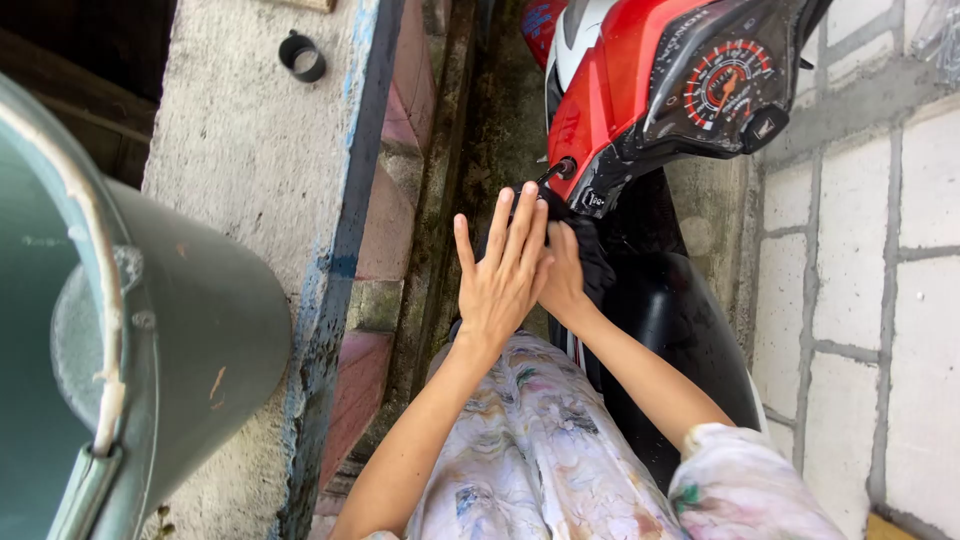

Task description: Washing and wiping a red and black motorcycle using a cloth and soapy water from a bucket.

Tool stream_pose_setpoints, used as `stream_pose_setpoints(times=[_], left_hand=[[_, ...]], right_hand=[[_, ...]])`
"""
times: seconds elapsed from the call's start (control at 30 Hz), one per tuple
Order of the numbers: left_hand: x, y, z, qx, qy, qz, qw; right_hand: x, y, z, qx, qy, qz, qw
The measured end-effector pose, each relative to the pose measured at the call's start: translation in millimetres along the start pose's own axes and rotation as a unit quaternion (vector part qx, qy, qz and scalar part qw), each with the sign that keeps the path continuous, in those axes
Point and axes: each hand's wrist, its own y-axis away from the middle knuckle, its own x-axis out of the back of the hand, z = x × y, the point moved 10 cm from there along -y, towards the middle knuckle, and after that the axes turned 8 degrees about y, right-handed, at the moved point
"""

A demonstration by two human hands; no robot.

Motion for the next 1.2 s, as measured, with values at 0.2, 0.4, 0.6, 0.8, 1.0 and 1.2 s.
stream_pose_setpoints(times=[0.2, 0.4, 0.6, 0.8, 1.0, 1.2], left_hand=[[2.8, 5.8, -6.2, -0.032, 0.072, 0.012, 0.997], [8.2, 12.7, -9.8, -0.026, 0.147, 0.027, 0.988], [10.6, 6.0, -7.5, -0.023, 0.105, 0.012, 0.994], [3.3, 7.5, -11.2, -0.027, 0.098, 0.006, 0.995], [3.6, 3.8, -5.6, -0.028, 0.094, 0.004, 0.995], [0.5, 0.2, -4.4, -0.031, 0.035, -0.011, 0.999]], right_hand=[[-15.1, -39.0, -26.0, -0.004, 0.093, -0.044, 0.995], [-40.2, -4.5, -23.8, -0.076, -0.059, -0.201, 0.975], [36.2, 2.1, 4.4, -0.102, -0.080, 0.017, 0.991], [48.1, 79.3, 47.4, -0.200, -0.098, 0.085, 0.971], [7.9, 116.3, 109.0, -0.394, -0.201, 0.146, 0.885], [-19.2, 131.2, 92.3, -0.398, -0.278, 0.126, 0.865]])
